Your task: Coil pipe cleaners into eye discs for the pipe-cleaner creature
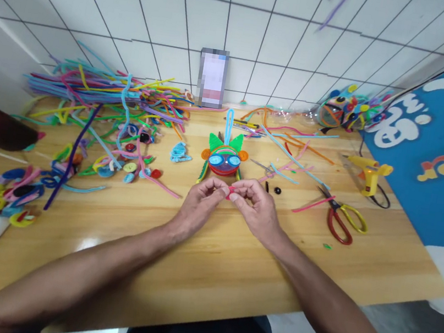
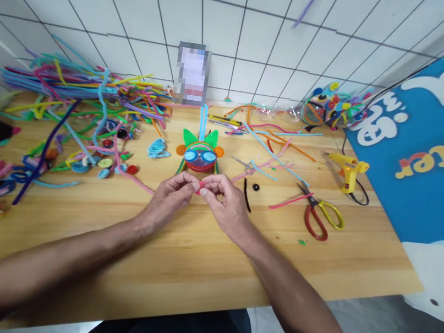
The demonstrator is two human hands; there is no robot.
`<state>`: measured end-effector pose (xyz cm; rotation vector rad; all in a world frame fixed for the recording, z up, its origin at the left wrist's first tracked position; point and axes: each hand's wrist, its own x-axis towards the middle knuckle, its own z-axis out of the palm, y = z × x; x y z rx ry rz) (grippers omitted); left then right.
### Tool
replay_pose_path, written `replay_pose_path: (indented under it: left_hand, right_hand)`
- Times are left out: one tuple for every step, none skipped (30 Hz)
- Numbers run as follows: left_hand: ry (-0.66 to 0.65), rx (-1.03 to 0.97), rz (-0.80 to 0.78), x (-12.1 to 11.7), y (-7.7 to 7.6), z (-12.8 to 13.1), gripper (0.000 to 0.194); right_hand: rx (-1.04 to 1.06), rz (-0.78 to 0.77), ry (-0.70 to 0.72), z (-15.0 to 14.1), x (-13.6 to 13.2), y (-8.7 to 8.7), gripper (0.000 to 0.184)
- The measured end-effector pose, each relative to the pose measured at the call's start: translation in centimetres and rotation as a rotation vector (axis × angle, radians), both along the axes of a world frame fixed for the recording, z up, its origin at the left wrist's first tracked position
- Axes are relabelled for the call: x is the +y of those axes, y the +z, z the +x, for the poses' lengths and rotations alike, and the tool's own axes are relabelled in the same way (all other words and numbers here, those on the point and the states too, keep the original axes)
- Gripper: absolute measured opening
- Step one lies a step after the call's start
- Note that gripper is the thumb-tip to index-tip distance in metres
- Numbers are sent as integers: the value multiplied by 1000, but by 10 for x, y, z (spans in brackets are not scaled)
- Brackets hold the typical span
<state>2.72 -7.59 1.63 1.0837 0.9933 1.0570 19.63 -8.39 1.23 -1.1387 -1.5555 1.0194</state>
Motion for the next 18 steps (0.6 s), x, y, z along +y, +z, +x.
replay_pose_path:
  left_hand:
    - [13, -8, -1, 0, -1, 0, 24]
    - [25, -17, -5, -1, -3, 0, 24]
    - [40, -28, -13, -1, -4, 1, 24]
    - [55, -40, -23, -1, -6, 1, 24]
    - [67, -53, -37, -1, -7, 1, 24]
    - [77, -67, -50, -2, -9, 2, 25]
    - [86, -81, -64, -2, -10, 3, 25]
    - [91, -94, -77, -2, -11, 3, 26]
    - [92, -104, -89, -3, -11, 4, 27]
    - [89, -113, -96, -3, -11, 5, 28]
    - [80, -118, -100, -4, -11, 5, 28]
    - [66, -119, -101, -4, -11, 5, 28]
    - [47, -115, -99, -4, -10, 5, 29]
    - [26, -108, -95, -3, -9, 5, 29]
    - [5, -99, -91, -3, -7, 4, 30]
    - [-14, -88, -87, -2, -6, 4, 31]
    - [-31, -76, -83, -2, -4, 3, 31]
    - [-44, -63, -78, -1, -3, 2, 32]
  right_hand:
    - [6, 4, -23, -2, -1, -2, 15]
    - [11, 8, -41, -4, -3, -3, 16]
    - [14, 12, -55, -6, -4, -4, 16]
    - [18, 17, -67, -7, -4, -4, 15]
    - [21, 25, -75, -9, -5, -4, 15]
    - [24, 31, -83, -10, -5, -4, 14]
    - [25, 35, -90, -11, -5, -3, 14]
    - [27, 36, -95, -12, -5, -3, 13]
    - [29, 35, -100, -12, -5, -3, 14]
    - [32, 29, -102, -12, -5, -3, 14]
    - [37, 19, -101, -11, -4, -2, 14]
    - [42, 7, -97, -10, -4, -2, 14]
    - [46, -6, -87, -9, -4, -1, 14]
    - [50, -16, -72, -7, -3, 0, 13]
    - [52, -23, -56, -6, -3, 1, 13]
    - [55, -28, -37, -4, -2, 2, 12]
    - [59, -32, -18, -2, -1, 3, 11]
    - [63, -37, -2, -1, 0, 4, 10]
